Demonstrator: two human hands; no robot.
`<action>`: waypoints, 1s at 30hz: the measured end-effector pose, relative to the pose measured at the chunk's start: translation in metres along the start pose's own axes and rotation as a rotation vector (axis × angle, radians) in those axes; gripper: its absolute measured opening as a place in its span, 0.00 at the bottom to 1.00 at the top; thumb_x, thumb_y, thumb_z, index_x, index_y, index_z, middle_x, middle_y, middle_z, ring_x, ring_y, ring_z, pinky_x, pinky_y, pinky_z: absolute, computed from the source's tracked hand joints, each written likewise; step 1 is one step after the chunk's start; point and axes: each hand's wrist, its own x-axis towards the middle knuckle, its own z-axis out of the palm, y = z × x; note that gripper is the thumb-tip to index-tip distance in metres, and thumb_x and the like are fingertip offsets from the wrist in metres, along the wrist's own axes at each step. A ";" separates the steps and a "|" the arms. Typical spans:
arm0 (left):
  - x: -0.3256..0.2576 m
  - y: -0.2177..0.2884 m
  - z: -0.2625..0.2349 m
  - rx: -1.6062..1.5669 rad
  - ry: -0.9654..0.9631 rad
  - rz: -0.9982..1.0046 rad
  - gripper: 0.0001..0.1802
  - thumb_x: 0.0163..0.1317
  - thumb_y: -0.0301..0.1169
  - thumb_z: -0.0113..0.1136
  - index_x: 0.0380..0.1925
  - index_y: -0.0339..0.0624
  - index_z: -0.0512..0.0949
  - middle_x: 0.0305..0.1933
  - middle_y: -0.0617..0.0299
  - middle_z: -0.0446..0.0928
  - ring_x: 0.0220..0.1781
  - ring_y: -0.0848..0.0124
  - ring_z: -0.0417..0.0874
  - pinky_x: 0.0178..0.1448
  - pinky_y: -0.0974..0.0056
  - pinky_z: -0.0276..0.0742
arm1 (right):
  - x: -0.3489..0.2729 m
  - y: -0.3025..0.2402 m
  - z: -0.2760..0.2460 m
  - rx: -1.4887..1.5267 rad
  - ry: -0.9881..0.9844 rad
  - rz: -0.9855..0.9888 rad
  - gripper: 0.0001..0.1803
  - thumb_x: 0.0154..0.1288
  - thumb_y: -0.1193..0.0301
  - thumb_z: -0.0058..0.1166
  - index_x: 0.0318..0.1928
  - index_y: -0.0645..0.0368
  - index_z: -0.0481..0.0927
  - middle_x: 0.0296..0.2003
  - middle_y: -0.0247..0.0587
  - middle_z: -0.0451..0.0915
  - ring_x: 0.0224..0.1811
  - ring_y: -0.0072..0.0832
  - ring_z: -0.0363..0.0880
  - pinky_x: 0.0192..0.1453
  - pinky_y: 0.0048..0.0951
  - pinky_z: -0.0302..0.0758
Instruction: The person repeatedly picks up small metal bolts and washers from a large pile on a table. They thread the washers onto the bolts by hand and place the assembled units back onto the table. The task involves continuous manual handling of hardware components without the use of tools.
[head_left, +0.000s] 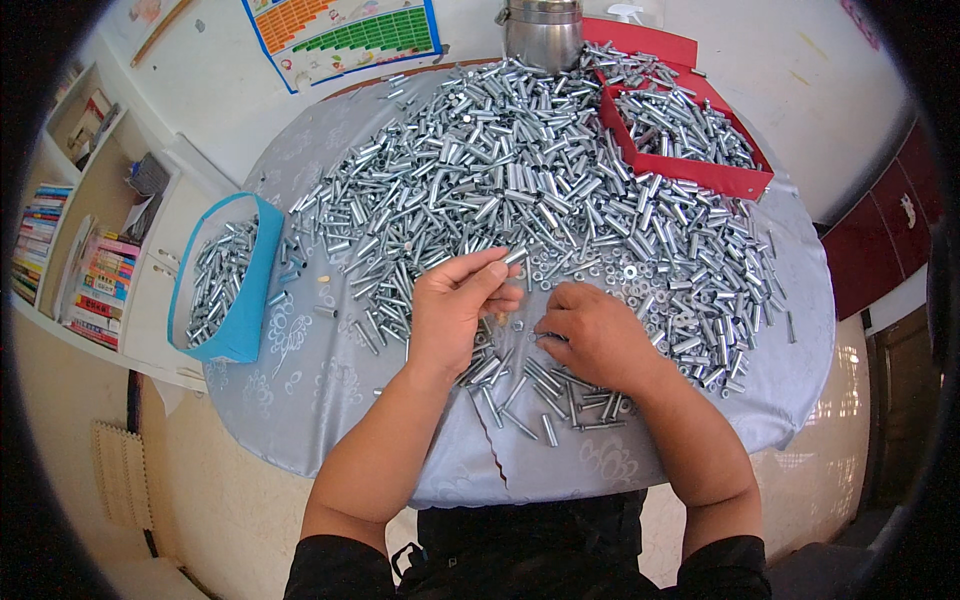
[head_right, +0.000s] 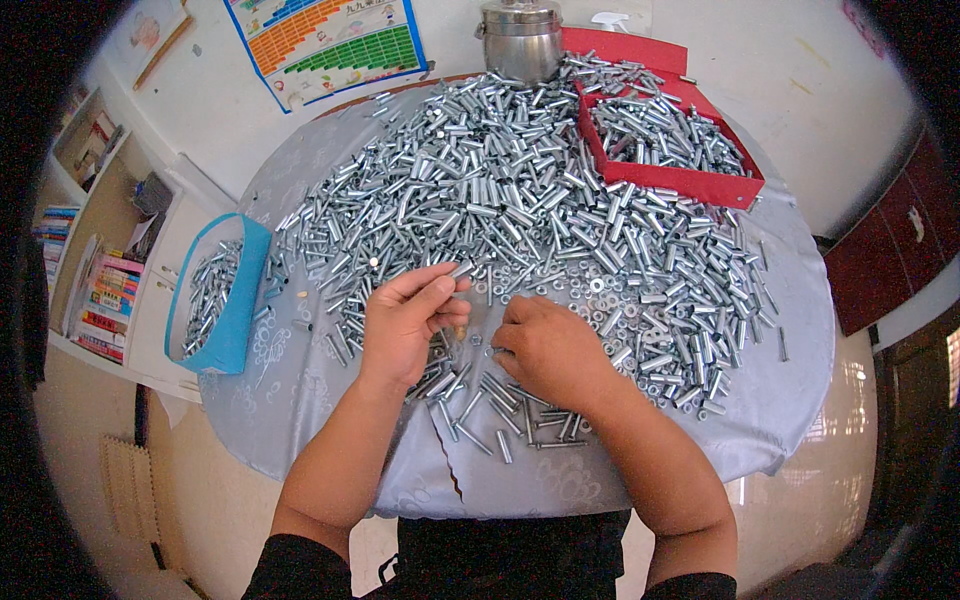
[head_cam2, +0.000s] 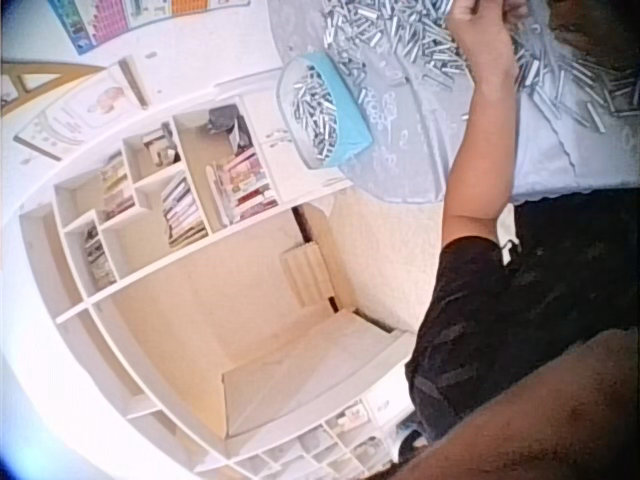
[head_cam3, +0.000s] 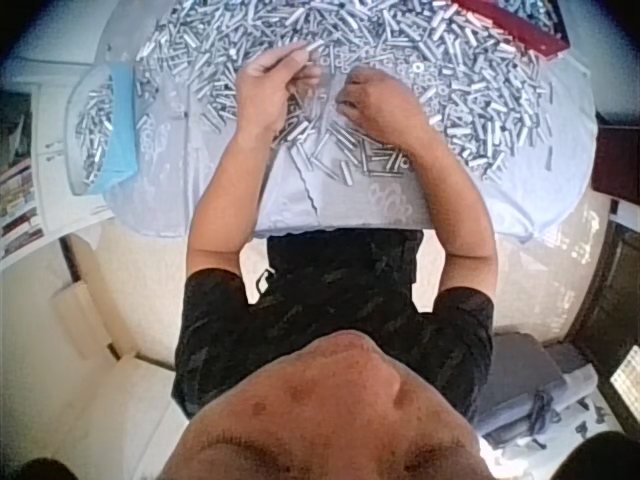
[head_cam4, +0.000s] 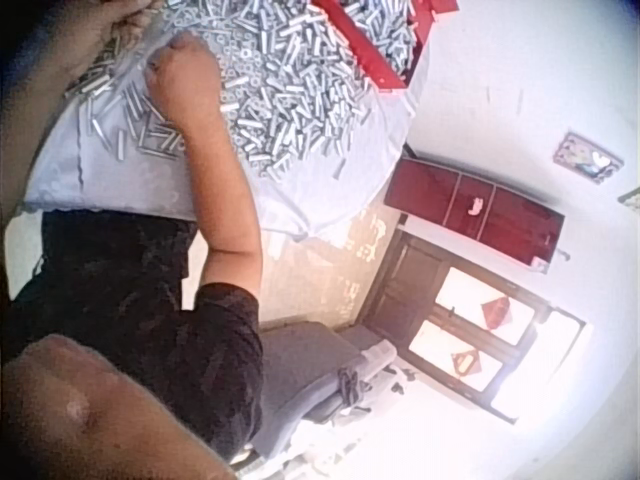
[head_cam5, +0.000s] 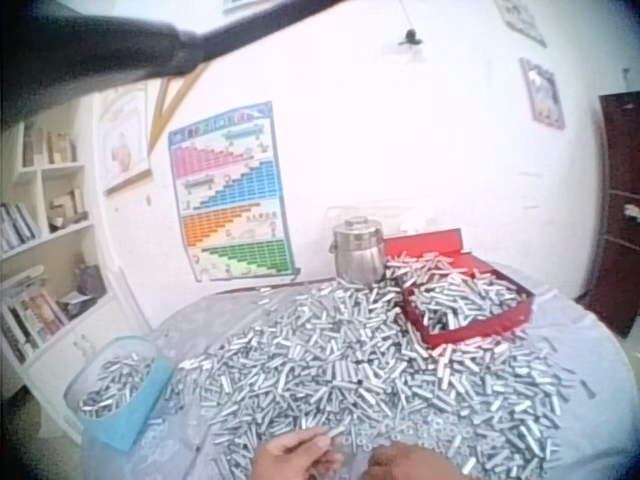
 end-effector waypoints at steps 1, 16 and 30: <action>0.000 0.000 0.001 0.000 -0.003 0.001 0.14 0.64 0.25 0.58 0.49 0.32 0.78 0.42 0.51 0.83 0.34 0.70 0.85 0.39 0.68 0.83 | 0.000 0.000 0.001 0.001 -0.017 0.024 0.08 0.51 0.69 0.61 0.32 0.57 0.82 0.34 0.43 0.75 0.37 0.43 0.77 0.43 0.41 0.75; -0.005 -0.002 0.008 0.114 -0.117 -0.067 0.13 0.64 0.25 0.58 0.48 0.32 0.79 0.41 0.50 0.83 0.33 0.70 0.85 0.37 0.68 0.83 | 0.007 0.010 -0.011 0.898 0.439 0.481 0.05 0.67 0.76 0.53 0.41 0.64 0.75 0.34 0.34 0.79 0.33 0.20 0.79 0.38 0.22 0.76; -0.006 -0.001 0.009 0.133 -0.158 -0.062 0.13 0.63 0.26 0.59 0.47 0.32 0.80 0.40 0.51 0.83 0.33 0.70 0.85 0.37 0.68 0.83 | 0.005 0.011 -0.010 0.896 0.362 0.473 0.09 0.61 0.78 0.60 0.43 0.65 0.80 0.35 0.34 0.81 0.36 0.18 0.79 0.42 0.21 0.76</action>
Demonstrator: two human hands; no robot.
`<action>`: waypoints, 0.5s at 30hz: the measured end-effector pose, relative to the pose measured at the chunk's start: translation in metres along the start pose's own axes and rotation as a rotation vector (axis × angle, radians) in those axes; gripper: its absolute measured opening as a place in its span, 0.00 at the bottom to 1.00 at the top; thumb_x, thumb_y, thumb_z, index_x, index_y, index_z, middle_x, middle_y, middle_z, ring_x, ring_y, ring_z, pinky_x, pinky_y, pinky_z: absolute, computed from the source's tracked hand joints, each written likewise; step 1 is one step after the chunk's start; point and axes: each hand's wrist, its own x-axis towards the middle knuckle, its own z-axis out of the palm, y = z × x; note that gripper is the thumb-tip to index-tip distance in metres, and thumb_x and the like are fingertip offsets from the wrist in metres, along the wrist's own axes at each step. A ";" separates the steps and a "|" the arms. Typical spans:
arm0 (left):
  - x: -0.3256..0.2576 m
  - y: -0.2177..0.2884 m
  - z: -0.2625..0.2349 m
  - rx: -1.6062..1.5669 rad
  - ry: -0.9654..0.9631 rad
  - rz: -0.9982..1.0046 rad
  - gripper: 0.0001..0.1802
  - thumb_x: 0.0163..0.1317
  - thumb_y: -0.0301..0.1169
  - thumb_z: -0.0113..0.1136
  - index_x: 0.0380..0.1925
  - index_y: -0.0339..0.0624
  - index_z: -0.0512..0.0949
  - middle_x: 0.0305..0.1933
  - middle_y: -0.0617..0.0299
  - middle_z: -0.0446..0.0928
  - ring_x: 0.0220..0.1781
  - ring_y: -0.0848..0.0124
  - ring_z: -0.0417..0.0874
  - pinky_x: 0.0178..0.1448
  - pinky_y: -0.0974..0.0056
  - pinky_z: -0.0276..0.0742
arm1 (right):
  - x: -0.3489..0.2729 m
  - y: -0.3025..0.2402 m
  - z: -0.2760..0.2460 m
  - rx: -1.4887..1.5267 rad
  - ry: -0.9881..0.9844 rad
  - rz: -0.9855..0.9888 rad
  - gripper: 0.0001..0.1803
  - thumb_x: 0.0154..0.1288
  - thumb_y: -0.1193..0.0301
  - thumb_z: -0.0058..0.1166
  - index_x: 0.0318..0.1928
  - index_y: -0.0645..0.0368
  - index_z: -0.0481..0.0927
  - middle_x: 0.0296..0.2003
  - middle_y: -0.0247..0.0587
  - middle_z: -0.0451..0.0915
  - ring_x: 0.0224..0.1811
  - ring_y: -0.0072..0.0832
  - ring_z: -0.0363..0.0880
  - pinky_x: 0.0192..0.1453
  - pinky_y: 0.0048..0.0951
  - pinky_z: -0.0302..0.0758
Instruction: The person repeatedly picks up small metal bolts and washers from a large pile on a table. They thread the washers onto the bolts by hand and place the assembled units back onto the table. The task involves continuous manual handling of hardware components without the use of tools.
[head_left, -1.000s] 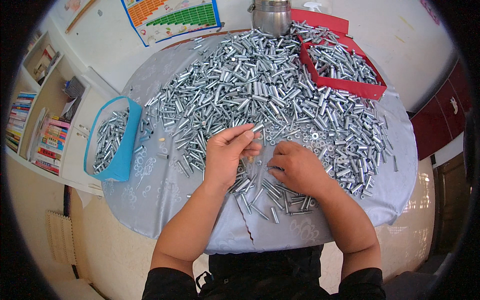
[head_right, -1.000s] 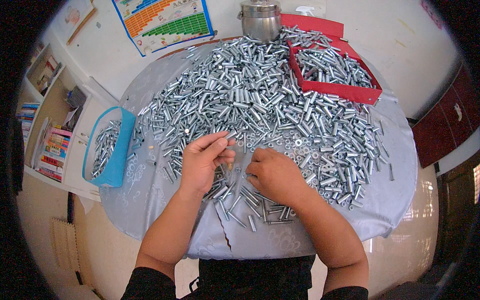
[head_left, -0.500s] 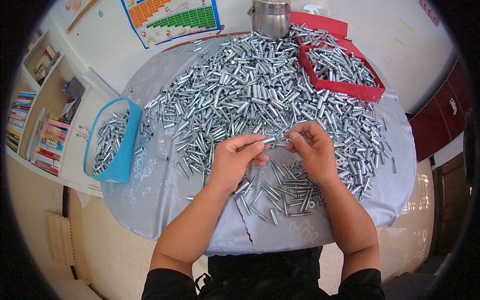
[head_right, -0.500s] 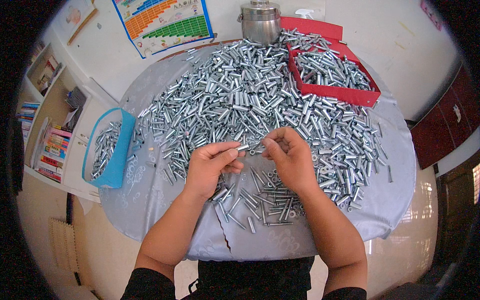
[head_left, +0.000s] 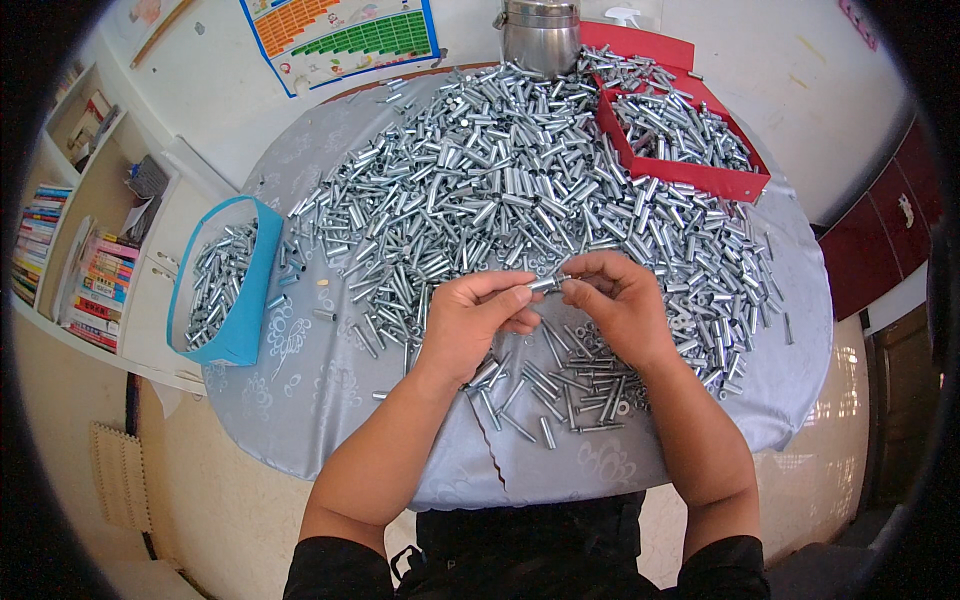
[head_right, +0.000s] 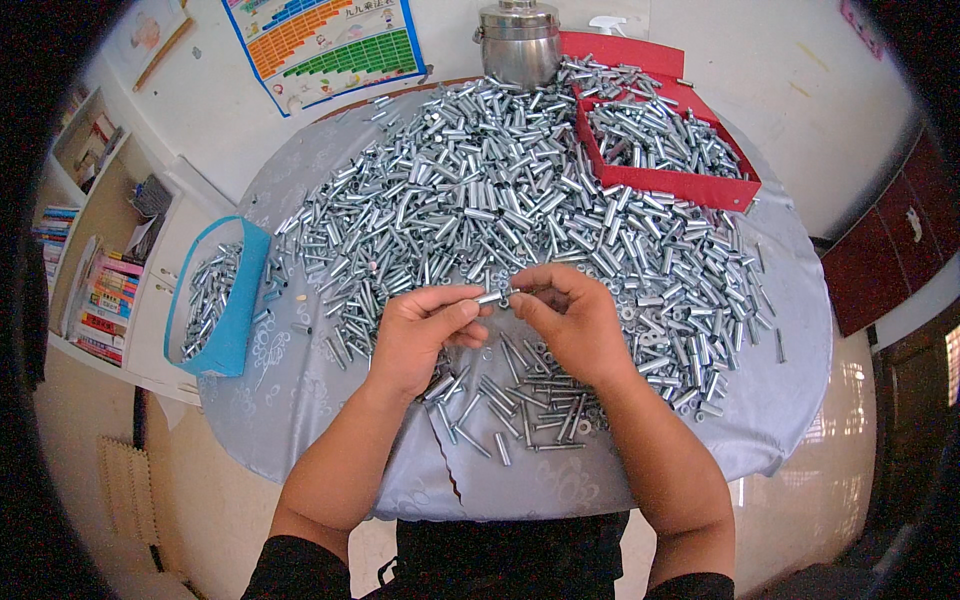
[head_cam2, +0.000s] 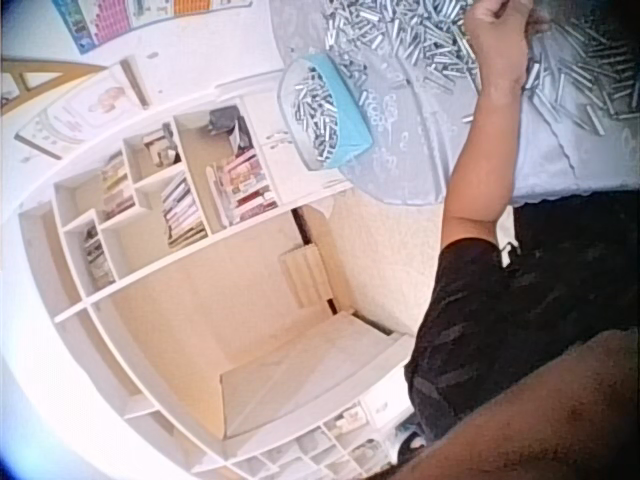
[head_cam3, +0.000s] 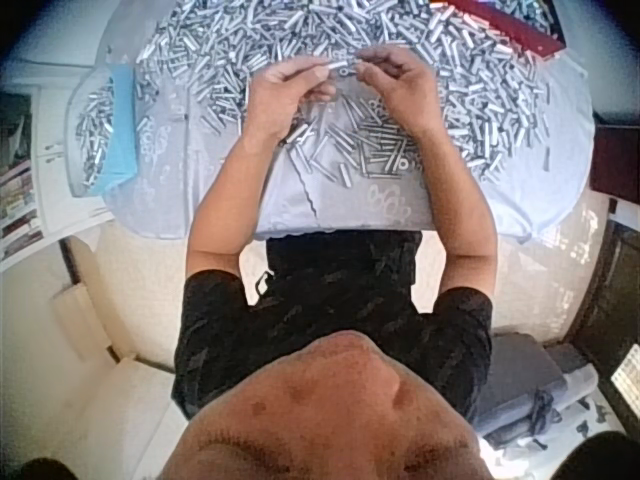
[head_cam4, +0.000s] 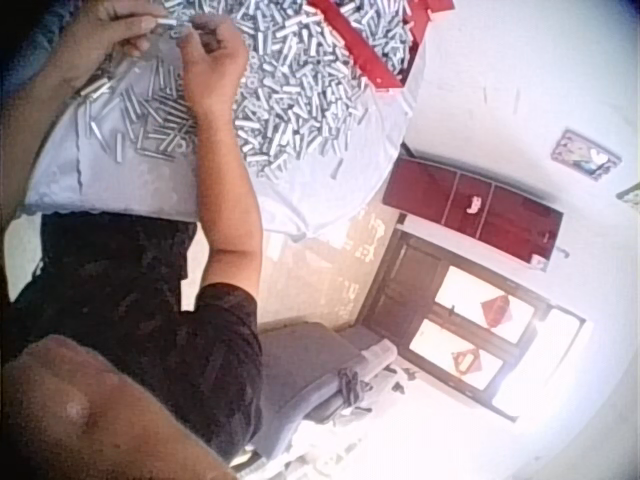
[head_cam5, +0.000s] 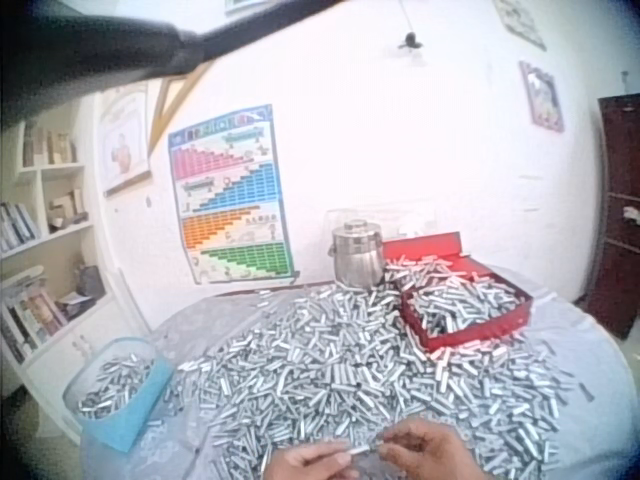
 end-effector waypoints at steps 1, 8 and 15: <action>0.000 0.000 0.000 -0.001 -0.011 0.002 0.13 0.63 0.25 0.59 0.47 0.32 0.80 0.40 0.52 0.83 0.33 0.70 0.85 0.37 0.68 0.83 | 0.000 0.000 -0.002 0.007 -0.027 0.013 0.10 0.61 0.78 0.60 0.43 0.64 0.80 0.35 0.34 0.81 0.36 0.19 0.79 0.42 0.21 0.76; 0.001 0.002 0.000 -0.037 0.067 -0.006 0.13 0.64 0.25 0.58 0.48 0.32 0.79 0.40 0.52 0.83 0.32 0.70 0.85 0.36 0.68 0.83 | 0.005 0.000 -0.008 -0.157 0.072 -0.053 0.07 0.59 0.76 0.62 0.39 0.61 0.84 0.33 0.38 0.82 0.34 0.26 0.80 0.40 0.24 0.76; 0.005 0.000 -0.009 -0.104 0.197 0.081 0.14 0.64 0.26 0.58 0.48 0.32 0.78 0.41 0.52 0.83 0.33 0.71 0.85 0.38 0.68 0.82 | 0.014 0.006 -0.002 -0.921 -0.052 -0.623 0.10 0.47 0.71 0.65 0.34 0.55 0.84 0.35 0.39 0.78 0.39 0.38 0.76 0.46 0.37 0.74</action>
